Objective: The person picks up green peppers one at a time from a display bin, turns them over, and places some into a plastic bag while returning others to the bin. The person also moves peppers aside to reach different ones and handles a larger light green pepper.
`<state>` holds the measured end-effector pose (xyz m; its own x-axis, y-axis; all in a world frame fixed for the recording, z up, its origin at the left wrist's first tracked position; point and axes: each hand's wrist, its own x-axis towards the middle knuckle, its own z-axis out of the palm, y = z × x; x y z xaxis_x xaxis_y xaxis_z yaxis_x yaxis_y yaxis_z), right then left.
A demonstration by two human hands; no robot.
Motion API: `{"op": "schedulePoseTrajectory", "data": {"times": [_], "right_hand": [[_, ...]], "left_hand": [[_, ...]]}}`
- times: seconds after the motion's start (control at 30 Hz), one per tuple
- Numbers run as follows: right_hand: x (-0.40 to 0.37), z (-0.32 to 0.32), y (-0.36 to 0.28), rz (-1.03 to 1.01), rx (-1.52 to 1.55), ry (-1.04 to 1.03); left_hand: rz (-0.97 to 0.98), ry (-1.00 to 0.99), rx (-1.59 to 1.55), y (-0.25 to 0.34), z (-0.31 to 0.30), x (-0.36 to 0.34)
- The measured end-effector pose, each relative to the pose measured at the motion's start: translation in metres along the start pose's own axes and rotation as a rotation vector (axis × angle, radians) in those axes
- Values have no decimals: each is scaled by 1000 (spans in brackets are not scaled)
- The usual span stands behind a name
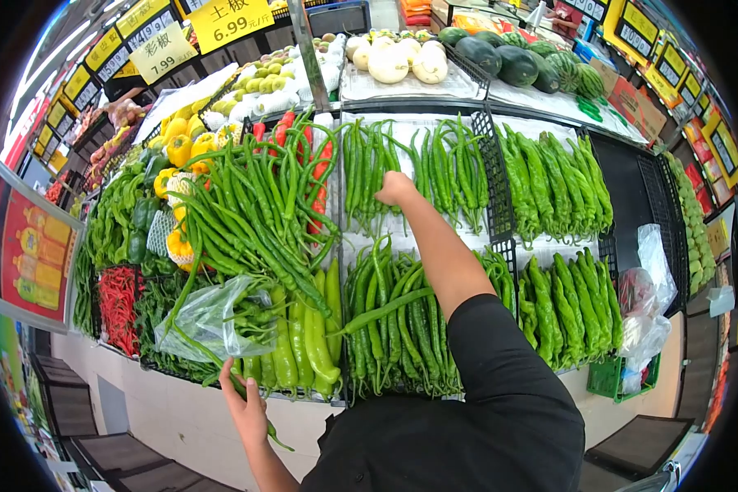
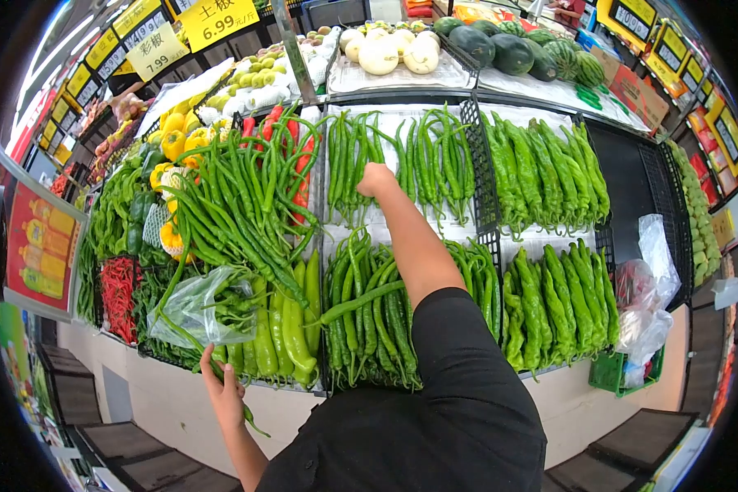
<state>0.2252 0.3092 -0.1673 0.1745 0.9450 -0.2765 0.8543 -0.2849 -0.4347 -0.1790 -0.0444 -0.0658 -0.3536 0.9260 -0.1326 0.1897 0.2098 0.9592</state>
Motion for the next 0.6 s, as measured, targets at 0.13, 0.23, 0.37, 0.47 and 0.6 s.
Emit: {"op": "schedulePoseTrajectory", "data": {"times": [0.13, 0.23, 0.37, 0.47, 0.6], "right_hand": [[2, 3, 4, -65, -41, 31], [-5, -6, 7, -109, -11, 81], [-57, -40, -4, -273, 246, 316], [-146, -71, -22, -402, 569, 206], [-257, -75, -29, -638, 736, 15]], "left_hand": [[23, -7, 19, 2, -2, 0], [55, -13, -14, 11, -3, -4], [176, 25, -78, 33, 10, -10], [272, -90, -156, 59, 26, -15], [331, -366, -230, 61, 48, -6]]}}
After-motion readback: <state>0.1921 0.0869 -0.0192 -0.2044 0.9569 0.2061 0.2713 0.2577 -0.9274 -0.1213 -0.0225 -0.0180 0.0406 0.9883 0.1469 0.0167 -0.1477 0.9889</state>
